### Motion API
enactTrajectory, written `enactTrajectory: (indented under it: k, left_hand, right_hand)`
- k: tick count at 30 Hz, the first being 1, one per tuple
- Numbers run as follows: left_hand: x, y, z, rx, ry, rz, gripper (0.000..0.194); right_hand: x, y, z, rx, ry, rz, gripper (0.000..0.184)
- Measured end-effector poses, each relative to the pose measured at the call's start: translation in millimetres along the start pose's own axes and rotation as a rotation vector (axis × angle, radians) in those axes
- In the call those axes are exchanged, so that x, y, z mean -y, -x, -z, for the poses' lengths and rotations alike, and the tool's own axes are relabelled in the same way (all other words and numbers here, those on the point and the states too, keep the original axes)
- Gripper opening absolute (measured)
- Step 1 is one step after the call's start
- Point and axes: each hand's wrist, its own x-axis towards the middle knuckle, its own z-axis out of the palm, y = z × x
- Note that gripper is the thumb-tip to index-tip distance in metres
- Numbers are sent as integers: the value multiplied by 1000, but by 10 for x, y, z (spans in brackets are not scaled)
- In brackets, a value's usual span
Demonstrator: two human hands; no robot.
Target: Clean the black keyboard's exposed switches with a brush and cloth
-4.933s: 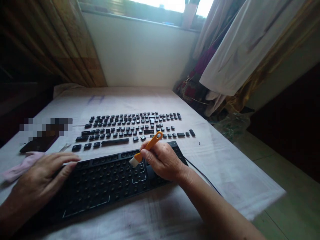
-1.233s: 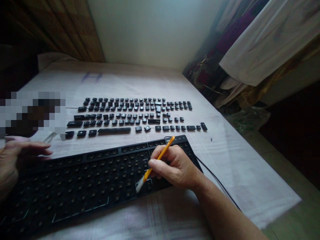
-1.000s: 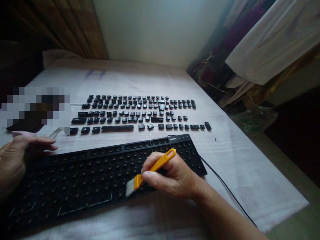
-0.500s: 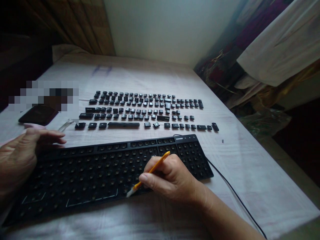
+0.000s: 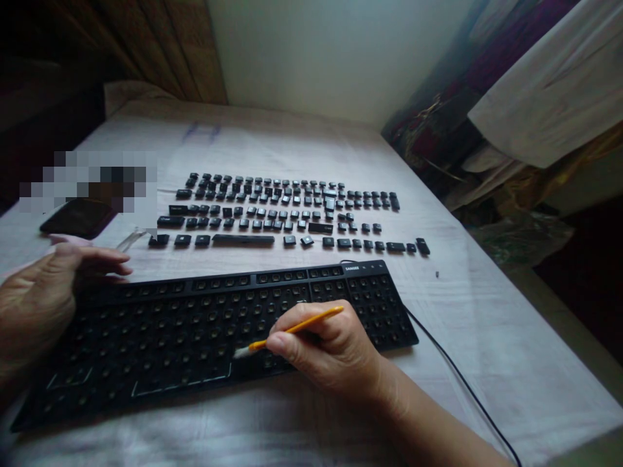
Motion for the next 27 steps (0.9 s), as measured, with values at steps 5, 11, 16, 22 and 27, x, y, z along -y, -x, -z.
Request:
enactTrajectory:
  k: [5,11,16,22,27]
  left_hand:
    - [28,-17,4,16,31,18,47]
    - [73,-26,18,22,63,-5,49]
    - [89,-27,17,26,41,-36,48]
    - [88,-27,9,9,41,-31,52]
    - [95,-22,2,18,116,11,49]
  right_hand:
    - [7,-4,-54,89,81,33,14]
    - [57,17,-70,-11,-322,-328,29]
    - [52,23,-62,-199,-308,-289,18]
    - [109,-3,-98,27,-39,-148,16]
    - [171,12,-124,43,-188,-338,28]
